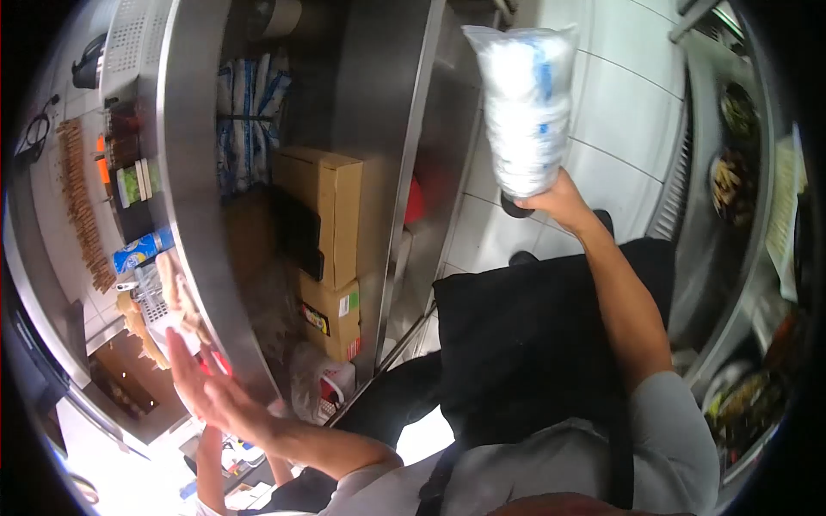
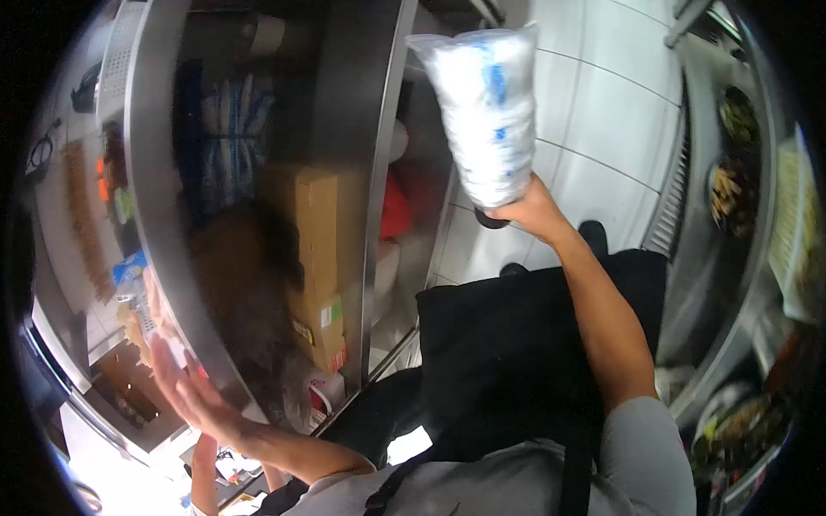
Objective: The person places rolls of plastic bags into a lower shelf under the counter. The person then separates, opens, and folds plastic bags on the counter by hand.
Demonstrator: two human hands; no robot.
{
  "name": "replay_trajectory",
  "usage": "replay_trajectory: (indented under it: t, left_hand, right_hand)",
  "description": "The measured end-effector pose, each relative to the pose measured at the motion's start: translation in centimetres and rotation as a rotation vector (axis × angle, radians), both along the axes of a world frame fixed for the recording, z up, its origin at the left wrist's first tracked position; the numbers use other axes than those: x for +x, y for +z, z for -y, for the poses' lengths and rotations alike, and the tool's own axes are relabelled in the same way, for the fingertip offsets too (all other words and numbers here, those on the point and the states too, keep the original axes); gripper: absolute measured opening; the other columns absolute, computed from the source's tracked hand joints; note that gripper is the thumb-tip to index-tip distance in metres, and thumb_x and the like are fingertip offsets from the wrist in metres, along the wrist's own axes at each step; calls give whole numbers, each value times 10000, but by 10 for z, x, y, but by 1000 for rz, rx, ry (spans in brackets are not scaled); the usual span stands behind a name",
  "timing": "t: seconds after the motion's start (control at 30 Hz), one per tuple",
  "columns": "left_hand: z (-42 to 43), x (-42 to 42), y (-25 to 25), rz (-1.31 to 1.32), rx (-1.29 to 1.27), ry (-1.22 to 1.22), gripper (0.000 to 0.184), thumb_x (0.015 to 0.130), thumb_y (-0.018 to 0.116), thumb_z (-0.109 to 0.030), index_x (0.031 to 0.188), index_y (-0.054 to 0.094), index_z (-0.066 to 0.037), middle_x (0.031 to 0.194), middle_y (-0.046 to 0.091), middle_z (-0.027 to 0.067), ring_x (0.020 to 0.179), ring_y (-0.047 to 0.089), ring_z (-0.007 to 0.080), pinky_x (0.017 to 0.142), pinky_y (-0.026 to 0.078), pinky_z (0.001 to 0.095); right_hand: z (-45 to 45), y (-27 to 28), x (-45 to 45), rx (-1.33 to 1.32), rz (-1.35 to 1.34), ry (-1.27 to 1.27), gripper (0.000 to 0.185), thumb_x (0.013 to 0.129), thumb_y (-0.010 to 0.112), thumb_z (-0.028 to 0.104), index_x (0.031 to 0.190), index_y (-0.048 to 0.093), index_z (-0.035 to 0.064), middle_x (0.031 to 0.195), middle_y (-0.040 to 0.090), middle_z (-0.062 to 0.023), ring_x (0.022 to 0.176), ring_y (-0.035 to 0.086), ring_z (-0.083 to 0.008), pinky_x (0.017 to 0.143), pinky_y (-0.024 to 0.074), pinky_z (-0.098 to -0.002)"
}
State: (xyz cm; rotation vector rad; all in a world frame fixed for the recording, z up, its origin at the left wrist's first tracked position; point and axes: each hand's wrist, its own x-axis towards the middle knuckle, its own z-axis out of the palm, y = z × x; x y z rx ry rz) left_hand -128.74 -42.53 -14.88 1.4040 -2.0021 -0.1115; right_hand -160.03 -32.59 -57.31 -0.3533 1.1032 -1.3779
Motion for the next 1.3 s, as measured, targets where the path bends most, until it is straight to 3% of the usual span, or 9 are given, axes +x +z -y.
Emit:
replay_trajectory:
  t: [0.23, 0.47, 0.5, 0.53, 0.67, 0.93, 1.13, 1.23, 1.3]
  left_hand:
    - [-5, -15, -4, 334, 109, -39, 988, 891, 702, -664, 1503, 456, 73, 1592, 381, 245, 1490, 368, 344, 1207, 306, 575]
    - [-1, -20, -23, 535, -188, -40, 939, 884, 688, -679, 1568, 430, -90, 1611, 401, 174, 1487, 382, 334, 1175, 372, 584]
    - [1, -5, -12, 679, -203, -86, 905, 931, 769, -459, 1602, 346, -25, 1621, 387, 173, 1392, 486, 315, 1090, 453, 419]
    - [0, -14, -21, 524, -137, 5, 874, 924, 803, -372, 1611, 355, -70, 1393, 599, 178, 1079, 649, 215, 818, 533, 312]
    - [7, 6, -8, 636, -21, 374, 910, 888, 849, -282, 1612, 345, -59, 824, 681, 39, 596, 434, 54, 544, 290, 249]
    - [7, -1, 3, 573, 132, 326, 872, 886, 829, -163, 1602, 348, -36, 1363, 592, 164, 1100, 614, 225, 923, 502, 333]
    - [9, 16, 11, 515, 148, 276, 851, 873, 819, -145, 1582, 367, -13, 1298, 622, 142, 1094, 603, 207, 972, 466, 319]
    - [3, 5, 3, 539, 106, 277, 874, 860, 821, -188, 1584, 365, -8, 1292, 619, 146, 1079, 605, 204, 972, 467, 317]
    - [1, 13, 6, 540, 110, 322, 876, 857, 818, -200, 1583, 368, -7, 1303, 612, 149, 1078, 606, 213, 977, 471, 322]
  right_hand:
    - [57, -67, -26, 24, -179, -123, 709, 693, 845, 10, 1337, 552, -36, 1210, 691, -107, 1105, 668, -221, 1007, 511, -352]
    - [125, -83, -79, -256, -430, -246, 717, 727, 849, 71, 1374, 557, -28, 1211, 689, -111, 1098, 665, -225, 964, 540, -356]
    - [125, -82, -86, -196, -599, -264, 702, 721, 863, 113, 1349, 577, -17, 1169, 702, -95, 1083, 666, -210, 948, 544, -352]
    - [124, -91, -99, -232, -642, -241, 700, 715, 874, 127, 1336, 581, -9, 1152, 708, -90, 1065, 671, -205, 952, 539, -353]
    - [88, -70, -132, -221, -566, -275, 843, 681, 898, 204, 1396, 524, -39, 1302, 668, -146, 1194, 632, -240, 1036, 487, -348]
    - [47, -190, -157, -89, -742, -137, 799, 638, 847, 183, 1357, 531, 36, 1157, 713, -167, 1065, 697, -290, 923, 552, -383]
    - [75, -247, -113, -93, -736, 168, 883, 576, 849, 240, 1385, 532, 82, 1219, 703, -200, 1167, 686, -337, 989, 531, -408]
    - [96, -289, -85, -271, -704, 265, 879, 650, 811, 141, 1465, 492, 59, 1243, 684, -102, 1160, 646, -215, 969, 516, -346]
    - [109, -269, -71, -240, -678, 383, 837, 660, 836, 181, 1422, 508, 69, 1243, 686, -167, 1182, 656, -306, 991, 521, -408]
